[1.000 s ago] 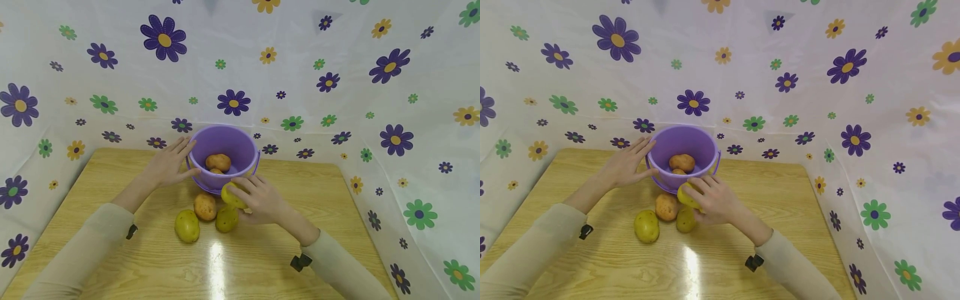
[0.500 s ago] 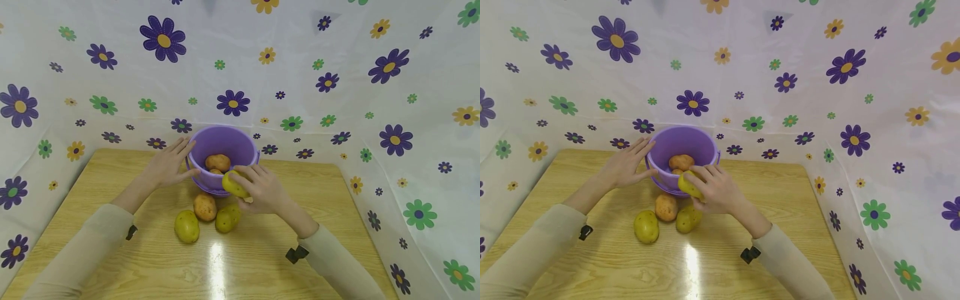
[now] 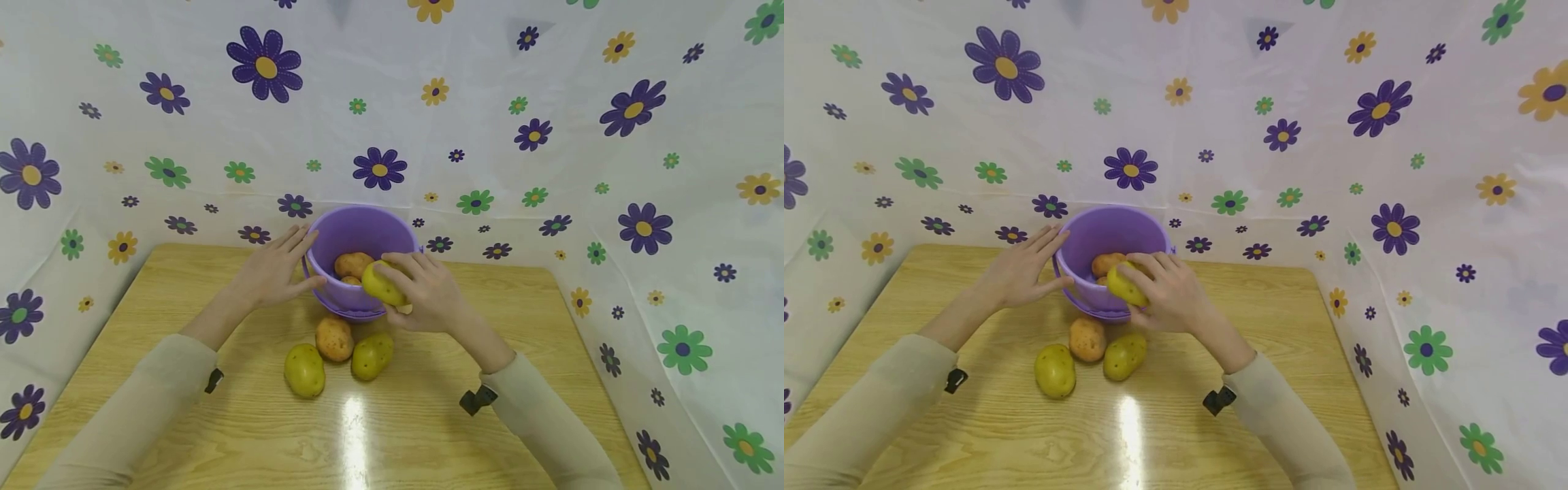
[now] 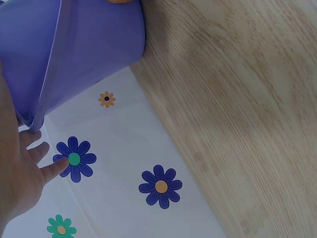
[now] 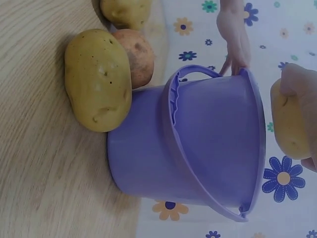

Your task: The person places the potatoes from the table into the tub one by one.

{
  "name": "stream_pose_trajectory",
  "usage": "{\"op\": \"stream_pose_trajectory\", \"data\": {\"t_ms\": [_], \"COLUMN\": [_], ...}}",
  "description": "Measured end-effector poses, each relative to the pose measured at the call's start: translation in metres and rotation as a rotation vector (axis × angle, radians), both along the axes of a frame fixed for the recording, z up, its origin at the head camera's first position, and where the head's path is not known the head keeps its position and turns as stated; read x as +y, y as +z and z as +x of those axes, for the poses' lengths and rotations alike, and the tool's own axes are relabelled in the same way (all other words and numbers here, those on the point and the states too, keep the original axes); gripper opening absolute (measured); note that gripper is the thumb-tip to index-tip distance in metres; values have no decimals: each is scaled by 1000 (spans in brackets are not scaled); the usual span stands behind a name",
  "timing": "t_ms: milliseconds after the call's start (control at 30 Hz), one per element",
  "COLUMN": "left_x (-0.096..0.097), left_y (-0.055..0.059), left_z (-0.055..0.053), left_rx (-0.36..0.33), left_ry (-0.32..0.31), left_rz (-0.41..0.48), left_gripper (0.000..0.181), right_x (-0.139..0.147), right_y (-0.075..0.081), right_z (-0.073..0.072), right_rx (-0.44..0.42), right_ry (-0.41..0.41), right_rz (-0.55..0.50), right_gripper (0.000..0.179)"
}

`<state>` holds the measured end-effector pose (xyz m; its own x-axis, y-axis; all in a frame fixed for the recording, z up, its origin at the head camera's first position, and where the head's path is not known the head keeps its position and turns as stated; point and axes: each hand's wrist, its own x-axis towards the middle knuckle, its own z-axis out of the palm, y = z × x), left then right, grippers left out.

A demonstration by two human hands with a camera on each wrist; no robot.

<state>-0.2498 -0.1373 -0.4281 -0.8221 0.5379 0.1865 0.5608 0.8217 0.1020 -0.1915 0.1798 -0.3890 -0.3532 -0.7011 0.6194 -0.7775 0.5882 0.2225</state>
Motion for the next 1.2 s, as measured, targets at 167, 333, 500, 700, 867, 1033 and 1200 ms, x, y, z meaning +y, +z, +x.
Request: {"op": "stream_pose_trajectory", "data": {"t_ms": [167,333,500,700,867,1033,1200], "left_x": [0,0,0,0,0,0,0], "left_y": [-1,-1,-3,-2,-2,-3,-4], "left_z": [0,1,0,0,0,0,0], "left_rx": [1,12,20,19,18,17,17], "left_ry": [3,-1,-1,2,5,1,2], "left_rz": [1,7,0,2,0,5,6], "left_gripper": [96,95,95,96,96,96,95], "right_x": [-2,-3,-5,-9,-11,-13,-15], "right_y": [2,3,5,5,5,7,9], "right_z": [-6,-12,-17,-25,-33,-38,-45], "right_rx": [-11,-12,-23,-5,-22,-43,-56], "right_ry": [15,22,19,32,24,5,7], "right_rz": [-40,-52,-61,-67,-48,-15,19], "right_gripper": [65,64,61,60,61,63,63]}}
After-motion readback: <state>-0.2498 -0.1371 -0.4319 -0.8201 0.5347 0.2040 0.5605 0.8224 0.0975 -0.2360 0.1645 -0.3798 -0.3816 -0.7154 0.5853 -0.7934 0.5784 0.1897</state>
